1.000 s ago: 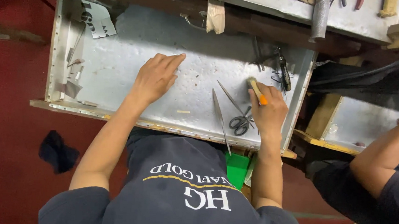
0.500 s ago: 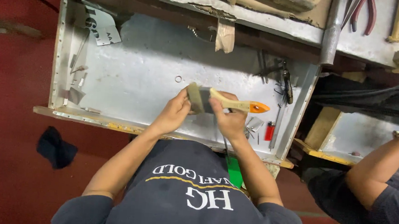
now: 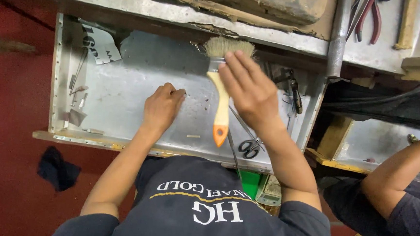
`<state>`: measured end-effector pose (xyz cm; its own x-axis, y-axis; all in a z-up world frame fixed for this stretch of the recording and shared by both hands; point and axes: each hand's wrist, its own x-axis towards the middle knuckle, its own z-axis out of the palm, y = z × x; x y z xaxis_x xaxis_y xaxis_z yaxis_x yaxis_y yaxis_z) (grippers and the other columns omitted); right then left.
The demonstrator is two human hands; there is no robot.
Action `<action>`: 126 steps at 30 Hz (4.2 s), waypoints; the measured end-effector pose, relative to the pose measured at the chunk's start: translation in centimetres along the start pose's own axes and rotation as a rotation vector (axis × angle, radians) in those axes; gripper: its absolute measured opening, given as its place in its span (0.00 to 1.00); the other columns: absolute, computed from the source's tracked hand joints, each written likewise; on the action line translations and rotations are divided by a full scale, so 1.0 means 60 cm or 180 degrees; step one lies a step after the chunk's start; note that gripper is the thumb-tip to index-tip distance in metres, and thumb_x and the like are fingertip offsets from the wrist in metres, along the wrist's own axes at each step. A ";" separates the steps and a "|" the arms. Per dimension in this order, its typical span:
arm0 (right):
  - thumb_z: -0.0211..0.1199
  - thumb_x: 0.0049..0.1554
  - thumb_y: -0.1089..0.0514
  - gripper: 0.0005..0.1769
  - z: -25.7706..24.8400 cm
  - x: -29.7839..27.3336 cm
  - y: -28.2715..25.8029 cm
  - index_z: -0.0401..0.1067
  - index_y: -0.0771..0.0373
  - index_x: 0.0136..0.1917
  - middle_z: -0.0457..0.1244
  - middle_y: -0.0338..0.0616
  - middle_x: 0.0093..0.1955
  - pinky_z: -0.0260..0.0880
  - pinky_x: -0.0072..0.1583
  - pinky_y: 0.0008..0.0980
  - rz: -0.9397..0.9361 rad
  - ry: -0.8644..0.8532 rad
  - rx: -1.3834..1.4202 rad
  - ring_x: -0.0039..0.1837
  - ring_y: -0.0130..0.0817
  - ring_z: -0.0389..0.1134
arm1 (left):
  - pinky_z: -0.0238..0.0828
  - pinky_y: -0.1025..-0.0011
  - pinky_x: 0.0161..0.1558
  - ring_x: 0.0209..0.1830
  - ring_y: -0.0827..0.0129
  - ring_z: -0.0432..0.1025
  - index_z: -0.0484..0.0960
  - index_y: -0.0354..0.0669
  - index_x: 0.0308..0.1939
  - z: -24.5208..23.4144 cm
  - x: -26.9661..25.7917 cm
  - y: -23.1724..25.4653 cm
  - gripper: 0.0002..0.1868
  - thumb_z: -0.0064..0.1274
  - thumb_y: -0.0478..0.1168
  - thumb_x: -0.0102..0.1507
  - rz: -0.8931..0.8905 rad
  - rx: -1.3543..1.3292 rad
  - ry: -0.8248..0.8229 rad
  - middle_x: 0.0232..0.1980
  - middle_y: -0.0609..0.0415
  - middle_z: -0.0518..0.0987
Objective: Filing and smoothing the surface of a metal ring using a hand file at a jewelry workbench.
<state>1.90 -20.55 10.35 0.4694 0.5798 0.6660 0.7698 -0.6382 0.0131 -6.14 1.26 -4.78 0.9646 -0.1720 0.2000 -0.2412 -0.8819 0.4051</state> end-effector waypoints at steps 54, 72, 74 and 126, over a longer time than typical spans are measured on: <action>0.75 0.51 0.71 0.10 0.067 -0.221 -0.038 0.76 0.71 0.44 0.70 0.54 0.36 0.75 0.43 0.40 0.2208 0.0382 0.1834 0.38 0.51 0.74 | 0.28 0.47 0.79 0.86 0.50 0.33 0.47 0.39 0.82 -0.014 0.036 0.080 0.34 0.33 0.50 0.75 -0.1682 -0.6959 -0.1304 0.85 0.39 0.42; 0.72 0.54 0.66 0.15 -0.007 -0.187 -0.064 0.69 0.64 0.30 0.60 0.44 0.25 0.69 0.33 0.36 0.2131 0.0701 0.2923 0.28 0.43 0.63 | 0.76 0.68 0.58 0.42 0.70 0.79 0.68 0.31 0.61 -0.056 0.055 0.084 0.38 0.73 0.29 0.52 -0.0649 -0.4629 -0.0043 0.42 0.44 0.85; 0.71 0.55 0.65 0.09 -0.013 -0.208 -0.045 0.72 0.69 0.40 0.66 0.53 0.38 0.73 0.41 0.42 0.1723 0.0275 0.2678 0.38 0.52 0.68 | 0.77 0.69 0.56 0.42 0.70 0.79 0.67 0.31 0.63 -0.060 0.058 0.074 0.38 0.72 0.28 0.53 -0.0621 -0.4618 -0.0072 0.41 0.44 0.85; 0.75 0.51 0.69 0.10 -0.012 -0.122 -0.066 0.78 0.79 0.44 0.68 0.58 0.35 0.72 0.34 0.37 0.2022 0.0862 0.3335 0.30 0.40 0.68 | 0.80 0.67 0.41 0.35 0.65 0.80 0.85 0.27 0.48 -0.122 0.082 0.129 0.13 0.65 0.29 0.60 0.0099 -0.4596 -0.0249 0.36 0.44 0.85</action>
<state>-4.89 -22.62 5.95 0.8746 0.1161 0.4707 0.4723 0.0144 -0.8813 -4.07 -3.20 5.85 0.9489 -0.2474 0.1961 -0.1114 0.3190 0.9412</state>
